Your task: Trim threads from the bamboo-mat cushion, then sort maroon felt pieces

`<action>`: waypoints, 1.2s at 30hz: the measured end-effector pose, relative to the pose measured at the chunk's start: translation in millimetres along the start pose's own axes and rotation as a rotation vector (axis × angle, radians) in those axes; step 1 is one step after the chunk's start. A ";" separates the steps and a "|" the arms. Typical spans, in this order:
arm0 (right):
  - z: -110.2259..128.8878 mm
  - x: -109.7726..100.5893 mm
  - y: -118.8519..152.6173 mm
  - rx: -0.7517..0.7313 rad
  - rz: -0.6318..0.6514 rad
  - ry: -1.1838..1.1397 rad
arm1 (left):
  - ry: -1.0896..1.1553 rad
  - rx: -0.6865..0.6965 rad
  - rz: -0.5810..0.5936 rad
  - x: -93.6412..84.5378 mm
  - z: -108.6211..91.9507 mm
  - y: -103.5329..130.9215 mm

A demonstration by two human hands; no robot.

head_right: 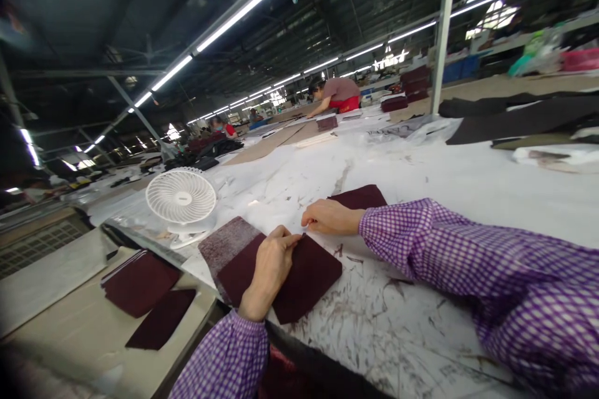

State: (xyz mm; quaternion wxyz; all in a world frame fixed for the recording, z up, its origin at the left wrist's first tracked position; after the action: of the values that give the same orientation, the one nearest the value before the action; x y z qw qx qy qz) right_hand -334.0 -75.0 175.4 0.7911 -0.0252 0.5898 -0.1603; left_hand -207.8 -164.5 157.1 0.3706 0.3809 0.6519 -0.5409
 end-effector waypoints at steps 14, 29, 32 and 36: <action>12.7 -1.0 2.6 -0.029 0.039 0.055 | -0.108 0.106 0.072 0.6 -8.7 0.3; 33.0 8.3 20.6 -0.171 0.042 0.197 | -0.099 0.068 0.105 -0.3 -8.0 -1.3; 34.6 9.8 22.2 -0.173 0.029 0.166 | -0.015 0.046 0.125 -6.2 -0.5 1.7; 37.1 8.2 24.0 -0.154 0.025 0.104 | 0.084 0.002 0.094 -17.9 16.5 15.7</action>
State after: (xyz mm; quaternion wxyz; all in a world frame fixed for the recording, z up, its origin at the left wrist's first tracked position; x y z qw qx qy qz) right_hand -291.6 -60.2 173.6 0.7568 -0.0704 0.6411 -0.1059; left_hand -184.7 -180.6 164.2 0.3677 0.4339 0.6478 -0.5068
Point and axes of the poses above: each hand's wrist, its own y-axis away from the middle knuckle, its own x-axis out of the palm, z = x × y, the point moved 4 cm from there along -y, towards the middle knuckle, and after that the axes turned 6 degrees about -y, right-handed, at the moved point
